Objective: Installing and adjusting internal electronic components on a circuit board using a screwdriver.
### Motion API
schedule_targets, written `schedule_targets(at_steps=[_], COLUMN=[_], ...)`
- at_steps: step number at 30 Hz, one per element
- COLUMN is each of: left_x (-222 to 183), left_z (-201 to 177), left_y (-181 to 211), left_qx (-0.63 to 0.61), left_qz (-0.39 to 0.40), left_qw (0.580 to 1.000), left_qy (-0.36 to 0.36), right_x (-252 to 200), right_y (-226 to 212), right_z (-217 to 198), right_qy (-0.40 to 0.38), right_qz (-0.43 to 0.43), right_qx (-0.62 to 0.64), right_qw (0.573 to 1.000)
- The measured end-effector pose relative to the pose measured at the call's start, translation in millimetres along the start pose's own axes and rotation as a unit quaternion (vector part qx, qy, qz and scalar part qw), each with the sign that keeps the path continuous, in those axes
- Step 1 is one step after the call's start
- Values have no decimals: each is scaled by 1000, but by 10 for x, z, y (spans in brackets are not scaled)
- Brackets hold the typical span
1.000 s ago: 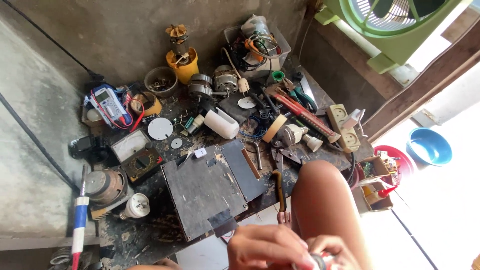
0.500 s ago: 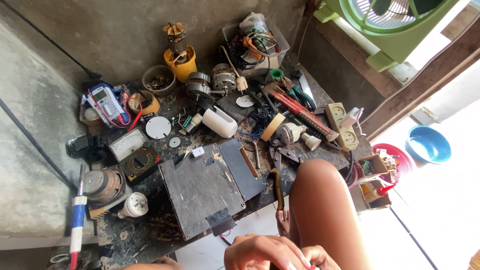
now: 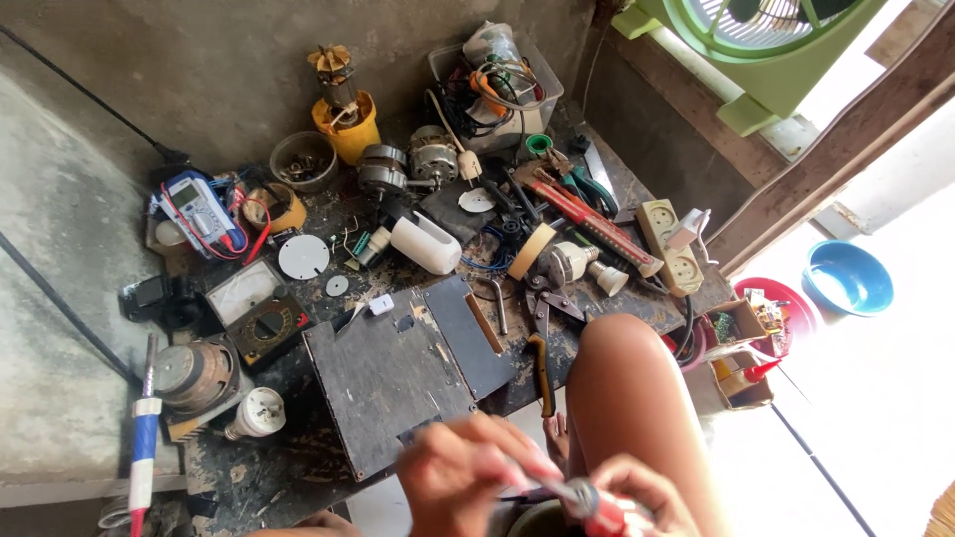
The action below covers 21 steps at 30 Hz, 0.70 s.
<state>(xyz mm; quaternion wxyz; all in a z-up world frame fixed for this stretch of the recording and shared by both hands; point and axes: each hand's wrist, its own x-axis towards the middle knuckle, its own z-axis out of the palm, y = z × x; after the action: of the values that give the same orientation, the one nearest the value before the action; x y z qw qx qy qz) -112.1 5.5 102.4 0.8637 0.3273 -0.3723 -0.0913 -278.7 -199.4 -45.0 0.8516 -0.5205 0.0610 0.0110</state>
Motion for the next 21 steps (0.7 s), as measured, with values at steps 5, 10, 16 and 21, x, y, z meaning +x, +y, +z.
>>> schedule_targets(at_steps=[5, 10, 16, 21], left_x=[-33, 11, 67, -57], left_z=[-427, -738, -1001, -1157], left_y=[-366, -587, -653, -850], left_qx=[-27, 40, 483, 656], left_qz=[-91, -153, -228, -271], left_qw=[986, 976, 845, 696], left_qy=[134, 151, 18, -108], right_x=[203, 273, 617, 985], right_y=[-470, -707, -1490, -1561], right_z=[550, 29, 308, 386], right_qy=[90, 207, 259, 215], right_qz=[-222, -171, -167, -206], right_qx=[196, -78, -399, -516], right_qw=[951, 960, 863, 803])
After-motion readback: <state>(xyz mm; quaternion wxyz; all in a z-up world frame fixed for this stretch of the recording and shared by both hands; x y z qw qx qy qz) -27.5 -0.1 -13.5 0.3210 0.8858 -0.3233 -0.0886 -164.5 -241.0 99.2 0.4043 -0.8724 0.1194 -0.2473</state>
